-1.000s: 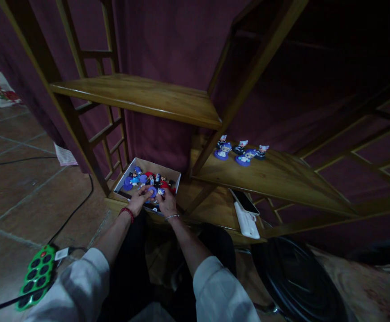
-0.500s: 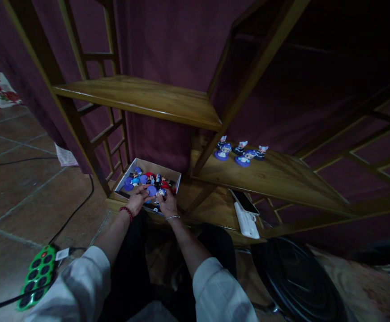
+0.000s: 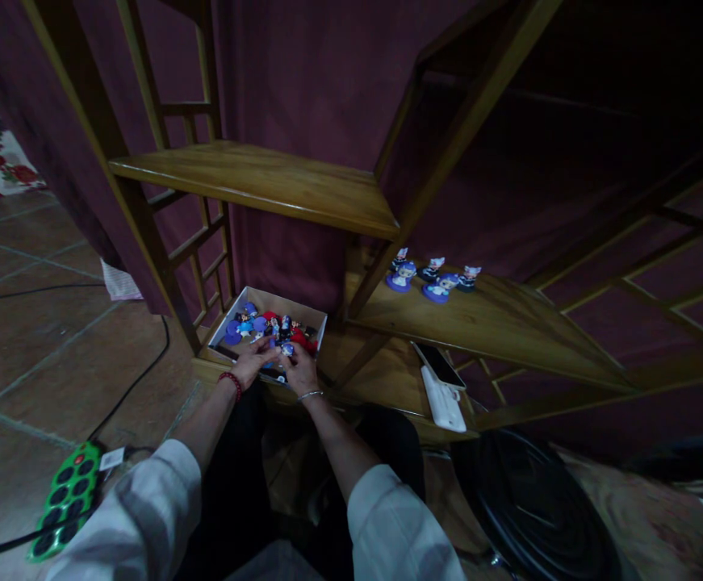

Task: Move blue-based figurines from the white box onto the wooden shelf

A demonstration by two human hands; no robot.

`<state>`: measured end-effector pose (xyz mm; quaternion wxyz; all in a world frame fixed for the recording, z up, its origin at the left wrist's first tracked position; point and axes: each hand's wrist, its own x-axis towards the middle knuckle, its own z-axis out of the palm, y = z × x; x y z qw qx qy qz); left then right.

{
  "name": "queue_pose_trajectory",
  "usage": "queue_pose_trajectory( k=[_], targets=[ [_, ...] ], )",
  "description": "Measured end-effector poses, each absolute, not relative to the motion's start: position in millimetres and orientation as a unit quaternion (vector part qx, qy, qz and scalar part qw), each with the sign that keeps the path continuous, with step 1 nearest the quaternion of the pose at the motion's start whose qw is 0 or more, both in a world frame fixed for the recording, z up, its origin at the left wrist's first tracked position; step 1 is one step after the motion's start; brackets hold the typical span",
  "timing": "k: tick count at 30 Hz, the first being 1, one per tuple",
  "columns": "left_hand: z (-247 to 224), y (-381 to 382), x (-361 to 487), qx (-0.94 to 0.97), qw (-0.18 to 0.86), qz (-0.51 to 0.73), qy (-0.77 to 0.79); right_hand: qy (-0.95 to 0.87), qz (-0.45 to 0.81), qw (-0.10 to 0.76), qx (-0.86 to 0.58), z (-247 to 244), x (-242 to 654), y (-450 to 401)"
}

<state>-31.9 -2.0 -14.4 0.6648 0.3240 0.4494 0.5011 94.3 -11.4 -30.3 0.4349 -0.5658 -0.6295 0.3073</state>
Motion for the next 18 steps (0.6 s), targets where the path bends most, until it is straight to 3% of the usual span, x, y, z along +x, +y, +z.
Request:
queue_pose_trajectory(
  k=[18],
  targets=[
    [-6.4, -4.5, -41.4, 0.263, 0.745, 0.492, 0.364, -0.592, 0.318, 0.449, -0.589, -27.7, 96.4, -7.3]
  ],
)
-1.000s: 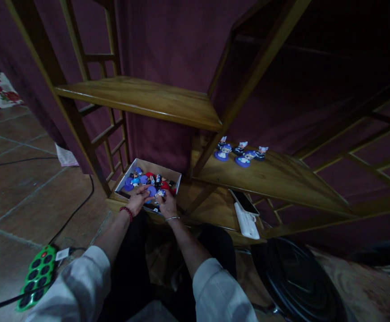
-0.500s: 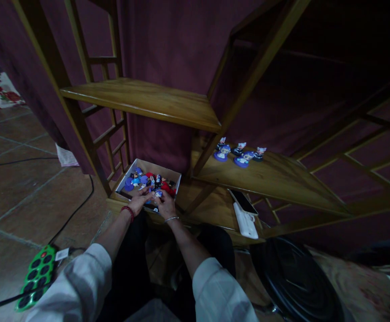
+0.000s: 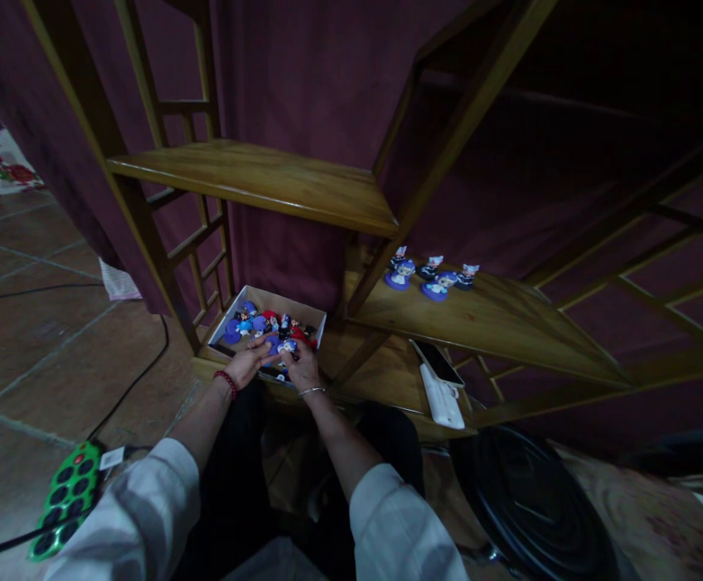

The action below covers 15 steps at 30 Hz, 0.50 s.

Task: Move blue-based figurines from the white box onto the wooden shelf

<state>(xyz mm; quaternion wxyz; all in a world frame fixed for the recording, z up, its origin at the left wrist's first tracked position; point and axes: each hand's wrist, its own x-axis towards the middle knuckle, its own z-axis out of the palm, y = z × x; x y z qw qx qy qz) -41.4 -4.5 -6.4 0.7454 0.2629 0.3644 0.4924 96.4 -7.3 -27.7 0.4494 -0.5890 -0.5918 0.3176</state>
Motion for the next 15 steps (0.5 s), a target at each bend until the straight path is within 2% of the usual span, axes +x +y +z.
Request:
queue_pose_trajectory(
  k=[15],
  targets=[
    [-2, -10, -42, 0.249, 0.768, 0.496, 0.32, -0.492, 0.434, 0.498, -0.567, -17, 98, -3]
  ],
)
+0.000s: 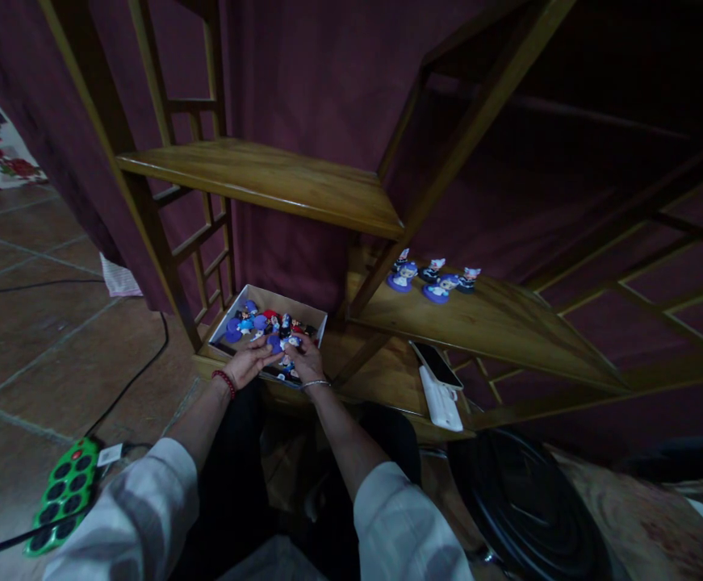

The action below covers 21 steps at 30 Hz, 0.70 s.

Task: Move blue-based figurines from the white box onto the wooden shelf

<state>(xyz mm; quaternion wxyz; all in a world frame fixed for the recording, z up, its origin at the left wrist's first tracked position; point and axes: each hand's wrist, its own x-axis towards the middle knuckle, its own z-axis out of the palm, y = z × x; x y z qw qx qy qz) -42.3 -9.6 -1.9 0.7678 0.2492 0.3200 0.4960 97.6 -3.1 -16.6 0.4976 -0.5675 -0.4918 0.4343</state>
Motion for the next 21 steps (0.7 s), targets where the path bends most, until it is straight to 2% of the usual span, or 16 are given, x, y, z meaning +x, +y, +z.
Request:
queue_pose_trajectory(
  k=[8, 21],
  targets=[
    [0, -11, -43, 0.259, 0.772, 0.48, 0.327, -0.453, 0.497, 0.512, -0.534, -5, 98, -8],
    [-6, -8, -44, 0.238, 0.777, 0.482, 0.328, -0.454, 0.484, 0.514, -0.544, -2, 99, -4]
  ],
)
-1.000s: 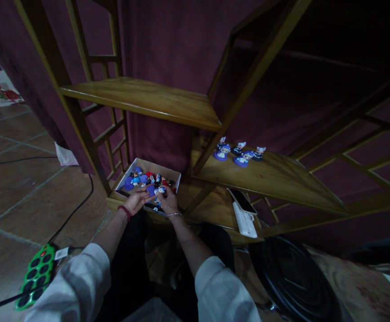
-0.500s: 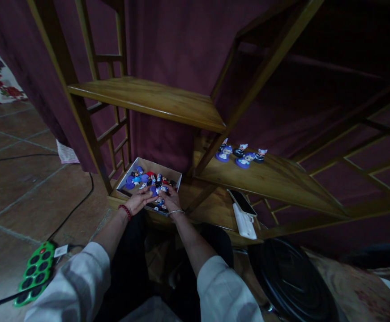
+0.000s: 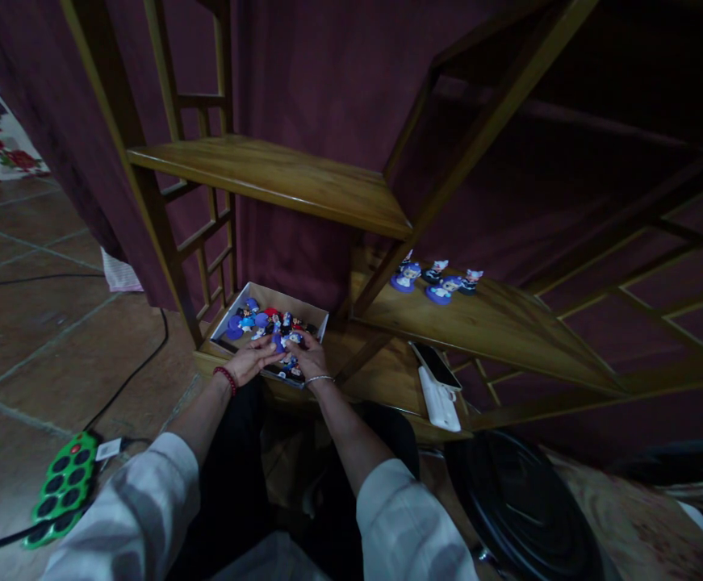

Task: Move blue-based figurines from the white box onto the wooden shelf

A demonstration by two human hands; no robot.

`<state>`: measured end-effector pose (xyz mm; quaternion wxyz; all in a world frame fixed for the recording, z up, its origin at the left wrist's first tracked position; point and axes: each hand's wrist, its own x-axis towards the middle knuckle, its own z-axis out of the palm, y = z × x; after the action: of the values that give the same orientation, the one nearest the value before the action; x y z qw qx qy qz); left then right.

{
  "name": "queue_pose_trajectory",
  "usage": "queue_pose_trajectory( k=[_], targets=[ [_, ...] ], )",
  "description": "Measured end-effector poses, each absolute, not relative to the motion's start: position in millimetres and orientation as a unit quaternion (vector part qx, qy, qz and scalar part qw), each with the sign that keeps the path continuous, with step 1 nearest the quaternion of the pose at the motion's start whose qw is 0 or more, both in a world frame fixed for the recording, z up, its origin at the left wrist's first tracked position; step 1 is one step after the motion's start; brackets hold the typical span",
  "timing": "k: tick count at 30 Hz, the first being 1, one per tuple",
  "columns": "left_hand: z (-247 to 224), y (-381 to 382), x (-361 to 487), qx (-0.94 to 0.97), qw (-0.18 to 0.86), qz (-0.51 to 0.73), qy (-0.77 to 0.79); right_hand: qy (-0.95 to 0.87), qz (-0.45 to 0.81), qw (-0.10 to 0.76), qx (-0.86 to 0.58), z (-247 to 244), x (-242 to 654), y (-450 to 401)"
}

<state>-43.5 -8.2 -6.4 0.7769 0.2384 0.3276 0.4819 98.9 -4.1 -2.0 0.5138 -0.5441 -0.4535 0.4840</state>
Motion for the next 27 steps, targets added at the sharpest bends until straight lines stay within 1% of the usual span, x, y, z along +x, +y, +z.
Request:
queue_pose_trajectory(
  k=[12, 27],
  targets=[
    [-5.8, -9.3, -43.5, 0.25, 0.78, 0.478, 0.317, -0.476, 0.481, 0.504, -0.536, -9.7, 102.7, 1.3],
    [-6.6, -8.8, -42.7, 0.244, 0.775, 0.483, 0.326, -0.501, 0.49, 0.491, -0.517, -5.7, 105.1, 0.8]
  ],
)
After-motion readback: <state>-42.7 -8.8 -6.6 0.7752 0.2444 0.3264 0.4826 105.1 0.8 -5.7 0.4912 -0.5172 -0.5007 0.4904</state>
